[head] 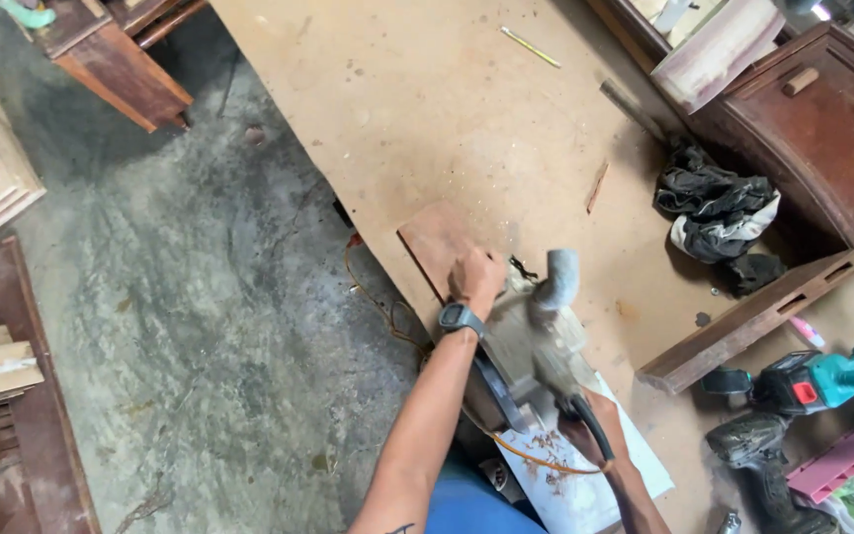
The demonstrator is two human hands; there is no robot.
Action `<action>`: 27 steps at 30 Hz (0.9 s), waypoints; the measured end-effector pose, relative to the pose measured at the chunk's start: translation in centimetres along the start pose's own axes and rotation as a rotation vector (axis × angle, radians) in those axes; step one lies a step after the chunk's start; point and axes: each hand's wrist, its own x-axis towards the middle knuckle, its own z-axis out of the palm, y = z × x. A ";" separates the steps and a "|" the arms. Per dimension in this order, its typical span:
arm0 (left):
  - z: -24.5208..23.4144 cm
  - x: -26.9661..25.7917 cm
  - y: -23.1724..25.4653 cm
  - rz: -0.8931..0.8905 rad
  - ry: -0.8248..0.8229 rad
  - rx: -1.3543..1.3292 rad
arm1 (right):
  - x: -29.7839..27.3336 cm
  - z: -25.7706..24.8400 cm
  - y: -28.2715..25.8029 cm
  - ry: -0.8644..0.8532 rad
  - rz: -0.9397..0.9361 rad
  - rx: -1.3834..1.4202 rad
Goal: Using a belt sander to smooth a wooden board and applying liquid finish or glue to the surface.
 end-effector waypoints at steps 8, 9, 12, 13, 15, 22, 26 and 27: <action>2.6 -4.0 -3.4 0.026 -0.007 -0.008 | -5.5 1.1 4.5 -0.083 0.112 0.044; 2.6 -3.3 -4.0 0.016 0.005 0.039 | -5.4 1.6 4.0 -0.089 0.093 0.090; 0.1 0.4 -6.4 -0.027 0.094 0.106 | -1.9 3.0 -0.4 -0.128 0.004 0.132; -1.3 2.0 -6.8 -0.023 0.078 0.119 | -0.4 3.7 -2.0 -0.124 0.023 0.141; -4.1 5.7 -7.7 -0.030 0.080 0.102 | 3.5 5.0 -4.8 -0.068 -0.334 0.102; -10.2 20.6 -10.8 0.096 0.333 0.130 | 17.8 11.4 -9.6 -0.187 -0.111 0.033; -11.4 24.8 -11.0 0.123 0.404 0.134 | 21.3 10.8 -12.9 -0.208 0.005 0.116; -11.4 25.7 -11.0 0.166 0.432 0.131 | 21.5 10.2 -13.8 -0.210 0.020 0.136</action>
